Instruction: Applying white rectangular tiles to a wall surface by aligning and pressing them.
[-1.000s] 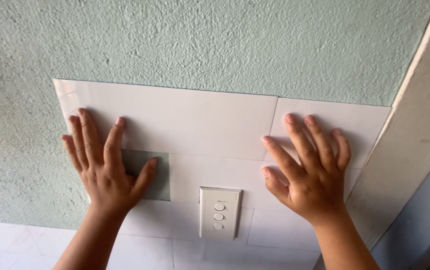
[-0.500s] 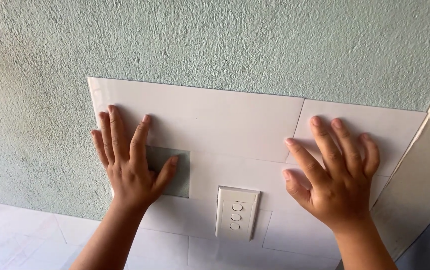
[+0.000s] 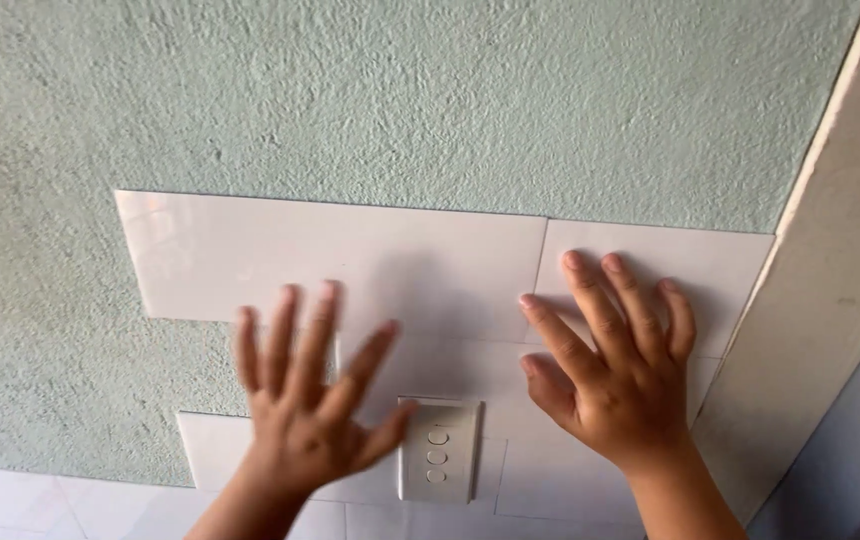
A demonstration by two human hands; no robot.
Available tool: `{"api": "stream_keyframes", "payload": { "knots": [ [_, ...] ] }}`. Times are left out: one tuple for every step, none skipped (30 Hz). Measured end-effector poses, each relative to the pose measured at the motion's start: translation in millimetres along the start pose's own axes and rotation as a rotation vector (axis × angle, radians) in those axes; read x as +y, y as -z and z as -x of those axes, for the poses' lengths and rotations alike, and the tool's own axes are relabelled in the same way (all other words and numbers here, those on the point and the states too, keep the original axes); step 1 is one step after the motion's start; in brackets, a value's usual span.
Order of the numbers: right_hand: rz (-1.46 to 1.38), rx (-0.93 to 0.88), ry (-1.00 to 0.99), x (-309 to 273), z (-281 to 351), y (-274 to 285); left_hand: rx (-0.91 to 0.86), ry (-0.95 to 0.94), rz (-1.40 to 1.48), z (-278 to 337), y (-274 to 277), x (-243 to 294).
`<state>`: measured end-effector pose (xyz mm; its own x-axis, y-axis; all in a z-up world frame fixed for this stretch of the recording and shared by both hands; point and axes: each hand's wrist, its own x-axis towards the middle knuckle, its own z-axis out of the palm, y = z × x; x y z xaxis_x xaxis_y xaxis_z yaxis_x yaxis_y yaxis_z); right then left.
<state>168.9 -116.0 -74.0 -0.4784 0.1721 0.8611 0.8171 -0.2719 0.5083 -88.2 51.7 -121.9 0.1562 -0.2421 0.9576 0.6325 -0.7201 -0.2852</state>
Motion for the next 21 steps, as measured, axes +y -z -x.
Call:
{"api": "stream_keyframes", "payload": {
  "knots": [
    [0.004,-0.006,0.001,0,0,0,0.021,-0.041,0.046,-12,2,13],
    [0.008,-0.012,0.002,0,0,1,0.042,-0.083,0.093,-24,4,26],
    [0.009,-0.017,-0.001,0,1,1,0.038,-0.083,0.098,-31,2,33],
    [-0.019,-0.014,-0.005,0,1,1,0.031,-0.088,0.133,-38,0,40],
    [-0.047,-0.011,-0.009,0,1,2,0.025,-0.094,0.169,-45,-2,47],
    [-0.045,-0.015,-0.012,-2,2,1,0.021,-0.095,0.174,-47,-5,49],
    [-0.047,0.015,-0.022,-2,3,0,0.024,-0.103,0.163,-50,-10,52],
    [-0.048,0.045,-0.031,-3,3,-1,0.026,-0.111,0.152,-53,-14,54],
    [-0.045,0.04,-0.032,-2,2,0,0.025,-0.11,0.158,-53,-15,54],
    [-0.047,0.106,-0.012,-2,1,2,0.036,-0.103,0.153,-52,-17,55],
    [-0.049,0.175,0.007,-1,0,3,0.048,-0.098,0.148,-52,-19,55],
    [-0.044,0.171,0.004,-1,2,3,0.047,-0.1,0.154,-52,-20,55],
    [-0.03,0.2,0.025,-1,4,4,0.055,-0.094,0.148,-51,-21,56],
    [-0.016,0.228,0.046,-1,6,4,0.064,-0.088,0.141,-50,-21,56],
    [-0.016,0.226,0.045,-2,5,4,0.062,-0.089,0.143,-50,-21,57],
    [-0.015,0.218,0.061,-2,3,4,0.055,-0.084,0.135,-49,-21,57],
    [-0.016,0.211,0.077,-3,1,4,0.05,-0.079,0.125,-49,-21,57],
    [-0.016,0.21,0.076,-2,3,3,0.049,-0.08,0.126,-49,-21,59],
    [-0.01,0.194,0.064,-2,4,3,0.03,-0.066,0.098,-49,-20,60],
    [-0.004,0.177,0.052,-1,5,2,0.01,-0.053,0.07,-49,-20,61],
    [-0.006,0.178,0.052,-1,5,2,0.009,-0.053,0.069,-50,-19,61]
  ]
}}
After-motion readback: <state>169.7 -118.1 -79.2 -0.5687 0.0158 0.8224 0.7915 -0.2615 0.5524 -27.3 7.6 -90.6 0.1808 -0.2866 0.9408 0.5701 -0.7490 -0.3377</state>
